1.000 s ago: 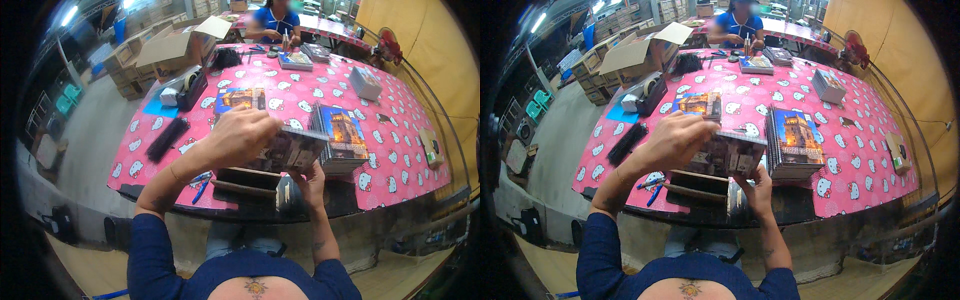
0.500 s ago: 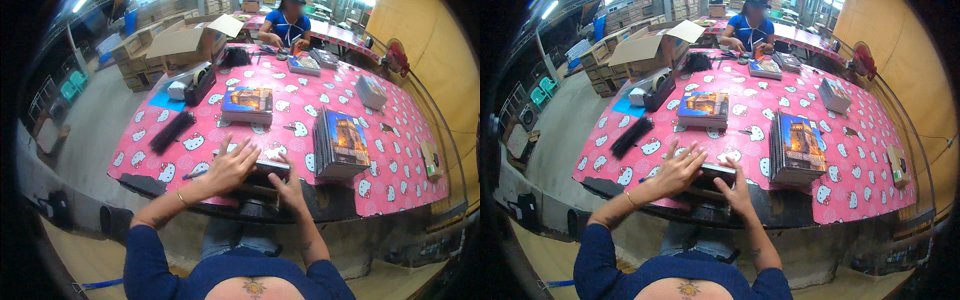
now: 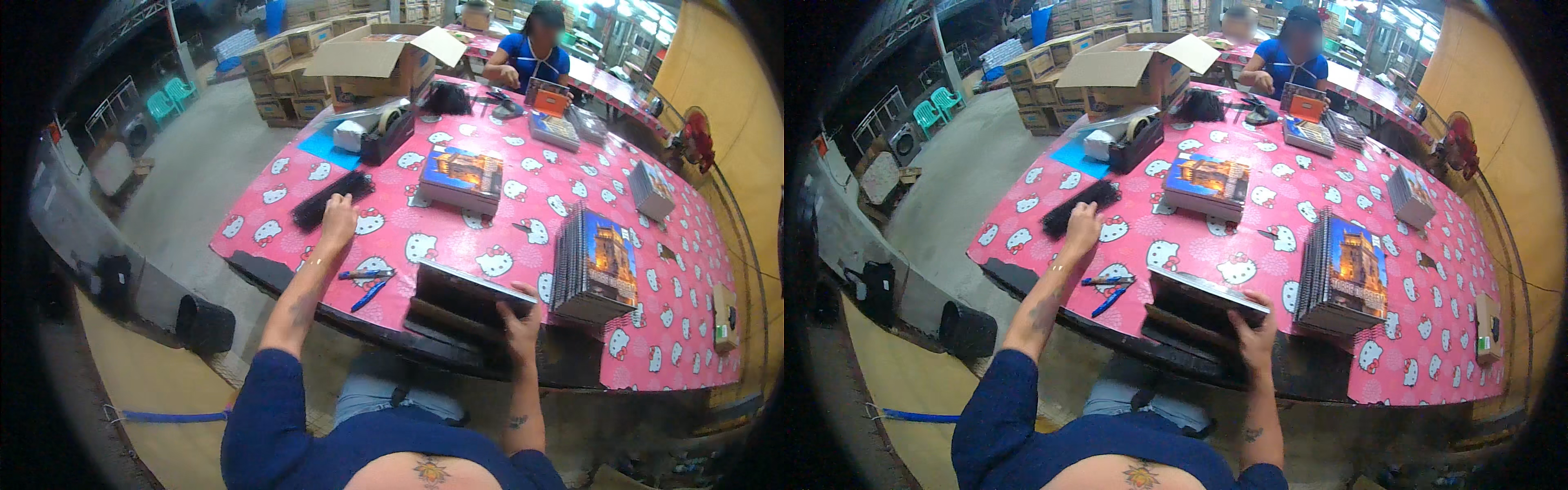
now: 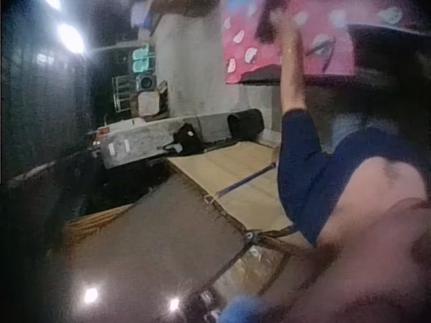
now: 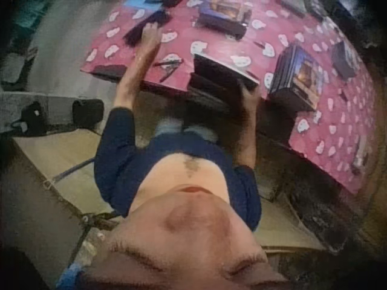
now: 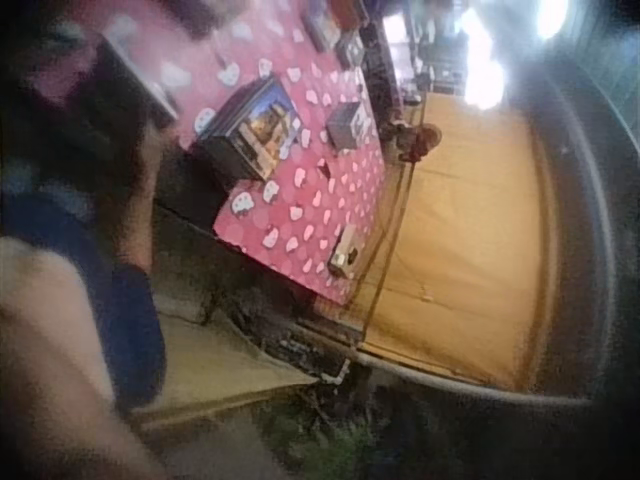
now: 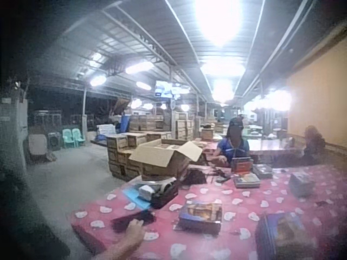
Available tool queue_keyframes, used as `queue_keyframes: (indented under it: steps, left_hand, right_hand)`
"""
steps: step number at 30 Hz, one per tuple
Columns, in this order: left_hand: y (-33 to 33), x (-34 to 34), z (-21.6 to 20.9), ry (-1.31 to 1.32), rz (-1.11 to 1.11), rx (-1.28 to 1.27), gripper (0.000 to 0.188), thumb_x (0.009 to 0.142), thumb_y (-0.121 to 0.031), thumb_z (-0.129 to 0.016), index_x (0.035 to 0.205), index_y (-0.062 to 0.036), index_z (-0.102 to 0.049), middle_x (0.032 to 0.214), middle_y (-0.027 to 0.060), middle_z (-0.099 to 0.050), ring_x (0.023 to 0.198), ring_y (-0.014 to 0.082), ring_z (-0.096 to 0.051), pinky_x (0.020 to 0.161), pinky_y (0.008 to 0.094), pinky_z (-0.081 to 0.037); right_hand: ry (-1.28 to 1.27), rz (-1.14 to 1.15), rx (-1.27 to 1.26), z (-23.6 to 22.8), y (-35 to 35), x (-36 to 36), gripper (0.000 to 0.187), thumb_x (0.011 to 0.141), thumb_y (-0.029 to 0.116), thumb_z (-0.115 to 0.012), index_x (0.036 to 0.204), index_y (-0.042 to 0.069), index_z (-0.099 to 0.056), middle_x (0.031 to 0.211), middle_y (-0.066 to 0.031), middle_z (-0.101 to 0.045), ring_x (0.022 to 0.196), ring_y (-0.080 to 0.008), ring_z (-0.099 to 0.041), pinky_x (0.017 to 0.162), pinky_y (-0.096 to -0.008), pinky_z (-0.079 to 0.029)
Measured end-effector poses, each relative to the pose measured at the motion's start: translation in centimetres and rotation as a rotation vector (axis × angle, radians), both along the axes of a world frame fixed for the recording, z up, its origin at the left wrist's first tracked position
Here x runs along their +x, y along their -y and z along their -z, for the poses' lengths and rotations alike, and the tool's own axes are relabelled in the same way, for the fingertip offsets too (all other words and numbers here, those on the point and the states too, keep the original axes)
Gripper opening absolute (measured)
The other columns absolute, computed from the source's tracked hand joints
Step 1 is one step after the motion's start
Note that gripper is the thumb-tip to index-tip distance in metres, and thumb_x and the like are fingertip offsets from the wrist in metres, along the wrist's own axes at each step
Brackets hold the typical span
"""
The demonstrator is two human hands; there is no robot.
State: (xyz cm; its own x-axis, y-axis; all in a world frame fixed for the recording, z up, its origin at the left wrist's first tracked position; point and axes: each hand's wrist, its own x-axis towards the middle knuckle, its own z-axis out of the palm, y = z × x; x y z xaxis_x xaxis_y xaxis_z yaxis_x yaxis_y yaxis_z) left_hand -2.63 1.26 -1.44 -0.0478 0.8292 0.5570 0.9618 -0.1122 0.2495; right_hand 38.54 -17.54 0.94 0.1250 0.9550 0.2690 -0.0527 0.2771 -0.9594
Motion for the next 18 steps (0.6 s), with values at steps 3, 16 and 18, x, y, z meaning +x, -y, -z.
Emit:
queue_keyframes:
  steps: [3, 16, 18]
  left_hand:
    - [-1.4, -0.3, -0.1, -0.316, -0.036, -0.072, 0.023, 0.090, -0.019, -0.063, 0.104, -0.0008, -0.061, 0.101, 0.0171, -0.059, 0.099, 0.0330, -0.060, 0.087, 0.0457, -0.050]
    - [7.1, 8.1, -6.3, 0.548, 0.457, -0.199, 0.023, 0.099, -0.015, -0.056, 0.118, -0.0028, -0.064, 0.087, 0.0109, -0.067, 0.075, 0.0186, -0.066, 0.071, 0.0314, -0.052]
    - [10.4, 11.0, -8.1, 0.800, 0.540, -0.232, 0.018, 0.098, -0.010, -0.058, 0.111, -0.0024, -0.068, 0.087, 0.0087, -0.067, 0.076, 0.0145, -0.064, 0.070, 0.0300, -0.052]
  right_hand:
    - [0.002, 0.032, -0.016, -0.3, 0.2, 0.3, 0.050, 0.082, -0.002, -0.077, 0.126, 0.004, -0.055, 0.118, -0.0059, -0.058, 0.111, -0.0159, -0.056, 0.099, -0.0301, -0.045]
    - [1.062, 0.210, 0.553, -11.3, 1.2, -6.8, 0.042, 0.083, 0.020, -0.074, 0.123, 0.011, -0.064, 0.121, -0.0111, -0.063, 0.115, -0.0309, -0.058, 0.100, -0.0439, -0.042]
    - [1.103, 0.194, 0.533, -10.9, -0.9, -9.2, 0.031, 0.085, 0.020, -0.071, 0.115, 0.012, -0.069, 0.112, -0.0094, -0.067, 0.108, -0.0283, -0.063, 0.092, -0.0425, -0.047]
